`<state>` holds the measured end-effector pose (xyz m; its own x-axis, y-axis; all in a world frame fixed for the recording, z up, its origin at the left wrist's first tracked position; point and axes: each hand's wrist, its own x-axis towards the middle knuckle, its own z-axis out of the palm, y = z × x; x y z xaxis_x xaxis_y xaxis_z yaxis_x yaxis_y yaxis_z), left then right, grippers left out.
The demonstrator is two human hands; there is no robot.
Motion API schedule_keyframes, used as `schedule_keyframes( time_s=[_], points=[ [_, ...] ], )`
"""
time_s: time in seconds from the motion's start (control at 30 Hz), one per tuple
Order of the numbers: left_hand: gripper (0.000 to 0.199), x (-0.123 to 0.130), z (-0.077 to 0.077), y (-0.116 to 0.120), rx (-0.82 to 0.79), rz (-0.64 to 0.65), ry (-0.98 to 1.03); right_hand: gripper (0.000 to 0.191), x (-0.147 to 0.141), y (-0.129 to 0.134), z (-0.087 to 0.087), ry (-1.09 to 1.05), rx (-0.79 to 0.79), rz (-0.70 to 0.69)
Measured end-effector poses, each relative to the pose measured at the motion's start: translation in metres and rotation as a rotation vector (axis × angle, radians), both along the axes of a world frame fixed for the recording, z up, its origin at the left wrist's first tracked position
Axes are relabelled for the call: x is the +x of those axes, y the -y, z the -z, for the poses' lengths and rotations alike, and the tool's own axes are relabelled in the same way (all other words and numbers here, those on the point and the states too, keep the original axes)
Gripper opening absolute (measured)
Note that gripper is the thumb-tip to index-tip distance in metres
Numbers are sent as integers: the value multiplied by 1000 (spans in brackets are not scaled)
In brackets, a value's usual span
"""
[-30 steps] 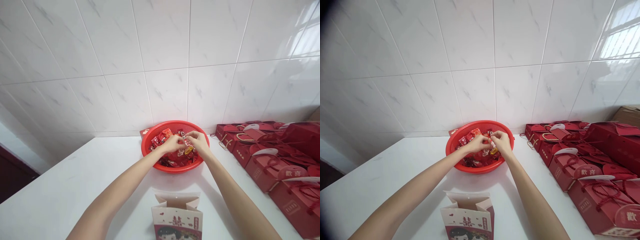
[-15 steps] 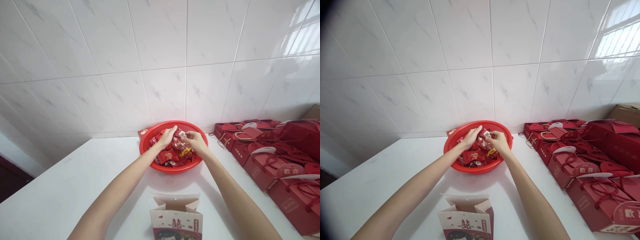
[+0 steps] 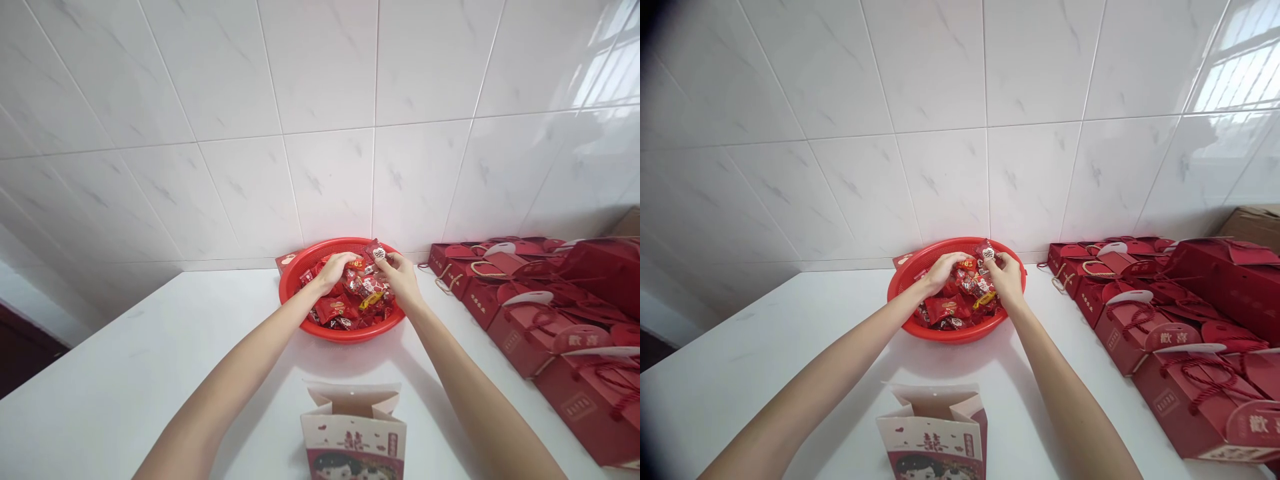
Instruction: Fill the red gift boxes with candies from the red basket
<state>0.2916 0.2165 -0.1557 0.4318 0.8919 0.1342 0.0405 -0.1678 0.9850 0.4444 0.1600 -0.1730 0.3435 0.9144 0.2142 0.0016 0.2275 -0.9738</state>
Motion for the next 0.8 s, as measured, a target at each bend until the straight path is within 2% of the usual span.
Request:
schedule_keyframes(
  time_s=[0.13, 0.3, 0.37, 0.5, 0.6, 0.73, 0.8],
  points=[
    [18, -1, 2, 0, -8, 9, -18, 28, 1, -2, 4, 45, 2, 25],
    [14, 0, 2, 2, -41, 31, -54, 38, 4, -1, 6, 137, 29, 130],
    [14, 0, 2, 3, -56, 35, -60, 37, 4, 2, 4, 246, 62, 77],
    [14, 0, 2, 5, -95, 57, -53, 27, 1, 6, 0, 489, 51, -184],
    [14, 1, 2, 5, -132, 89, -43, 26, -1, 7, 0, 486, 13, -220],
    [19, 1, 0, 5, -211, 165, -16, 16, -1, 6, 0, 403, 3, -231],
    [24, 0, -2, 5, -237, 175, -23, 25, 0, 5, 1, 361, -9, -233]
  ],
)
